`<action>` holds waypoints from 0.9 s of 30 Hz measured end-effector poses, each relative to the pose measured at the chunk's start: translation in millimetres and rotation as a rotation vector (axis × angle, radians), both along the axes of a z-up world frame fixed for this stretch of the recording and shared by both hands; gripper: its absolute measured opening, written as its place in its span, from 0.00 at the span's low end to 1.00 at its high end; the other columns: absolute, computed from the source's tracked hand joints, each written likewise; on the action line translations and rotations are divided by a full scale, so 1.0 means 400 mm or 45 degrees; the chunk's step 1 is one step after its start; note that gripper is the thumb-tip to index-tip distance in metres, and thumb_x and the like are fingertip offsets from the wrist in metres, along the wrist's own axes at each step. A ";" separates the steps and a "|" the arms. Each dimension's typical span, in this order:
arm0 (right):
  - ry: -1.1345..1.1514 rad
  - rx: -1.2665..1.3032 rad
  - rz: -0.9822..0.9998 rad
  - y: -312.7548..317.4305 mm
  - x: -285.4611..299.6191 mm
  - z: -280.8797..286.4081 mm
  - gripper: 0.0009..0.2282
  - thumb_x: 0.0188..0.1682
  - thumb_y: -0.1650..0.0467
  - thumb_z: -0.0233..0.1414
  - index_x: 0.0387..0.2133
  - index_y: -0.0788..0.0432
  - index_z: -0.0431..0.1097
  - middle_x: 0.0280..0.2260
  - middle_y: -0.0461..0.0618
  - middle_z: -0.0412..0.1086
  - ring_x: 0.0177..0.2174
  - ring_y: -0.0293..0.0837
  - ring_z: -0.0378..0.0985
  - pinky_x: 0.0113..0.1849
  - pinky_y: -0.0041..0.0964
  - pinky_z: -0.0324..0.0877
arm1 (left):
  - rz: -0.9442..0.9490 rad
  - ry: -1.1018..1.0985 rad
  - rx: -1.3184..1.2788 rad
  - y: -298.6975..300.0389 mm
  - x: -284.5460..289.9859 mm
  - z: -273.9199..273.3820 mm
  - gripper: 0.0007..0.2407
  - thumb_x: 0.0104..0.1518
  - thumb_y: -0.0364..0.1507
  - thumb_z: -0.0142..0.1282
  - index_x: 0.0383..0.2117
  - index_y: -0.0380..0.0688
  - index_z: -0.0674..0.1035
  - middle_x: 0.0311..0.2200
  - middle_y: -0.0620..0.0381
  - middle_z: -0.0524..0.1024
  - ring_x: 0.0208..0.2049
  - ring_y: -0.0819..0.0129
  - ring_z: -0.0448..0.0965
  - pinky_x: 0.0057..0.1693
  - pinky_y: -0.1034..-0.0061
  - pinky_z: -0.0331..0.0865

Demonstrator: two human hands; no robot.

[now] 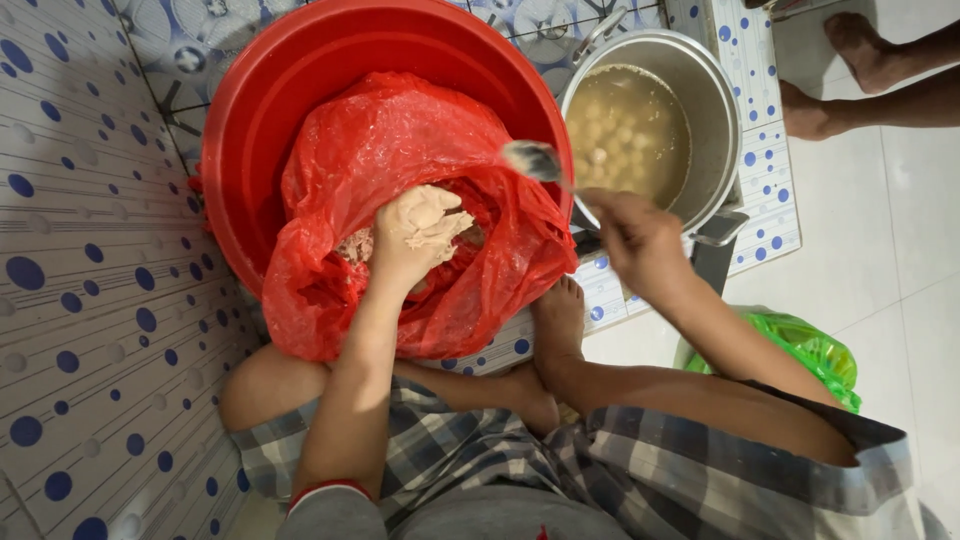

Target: The person forms meatballs from a meat mixture and scoops them into a pot of water using a spoon.

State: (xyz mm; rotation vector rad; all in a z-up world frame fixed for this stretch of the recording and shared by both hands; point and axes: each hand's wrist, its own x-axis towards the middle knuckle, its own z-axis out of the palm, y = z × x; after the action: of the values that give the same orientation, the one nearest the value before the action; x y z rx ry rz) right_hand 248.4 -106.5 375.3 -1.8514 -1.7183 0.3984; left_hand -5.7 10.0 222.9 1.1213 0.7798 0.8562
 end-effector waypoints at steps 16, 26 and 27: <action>-0.072 0.048 0.325 0.060 -0.182 -0.032 0.12 0.54 0.75 0.50 0.50 0.57 0.75 0.24 0.49 0.71 0.25 0.51 0.79 0.31 0.41 0.76 | 0.072 0.198 -0.288 -0.032 0.026 0.048 0.02 0.53 0.18 0.62 0.25 0.32 0.83 0.20 0.54 0.79 0.14 0.74 0.72 0.20 0.82 0.64; 0.778 -0.523 -0.043 0.051 -0.166 -0.092 0.09 0.53 0.74 0.51 0.43 0.60 0.78 0.21 0.48 0.73 0.23 0.34 0.73 0.29 0.30 0.70 | 0.301 0.868 0.215 -0.032 0.046 -0.059 0.03 0.47 0.25 0.61 0.19 0.38 0.82 0.14 0.46 0.75 0.23 0.49 0.81 0.28 0.65 0.70; 0.985 -0.661 -0.169 0.052 -0.157 -0.106 0.09 0.52 0.75 0.52 0.41 0.60 0.78 0.18 0.46 0.70 0.18 0.32 0.70 0.21 0.22 0.64 | 0.282 1.004 0.287 -0.035 0.048 -0.074 0.06 0.49 0.27 0.58 0.17 0.39 0.81 0.13 0.46 0.74 0.25 0.42 0.80 0.29 0.59 0.72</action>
State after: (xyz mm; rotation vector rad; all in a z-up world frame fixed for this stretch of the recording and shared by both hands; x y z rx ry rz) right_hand 185.5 -85.8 332.8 -1.7647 -1.0041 1.3947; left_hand 13.3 -4.0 193.3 1.6231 1.5038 0.6819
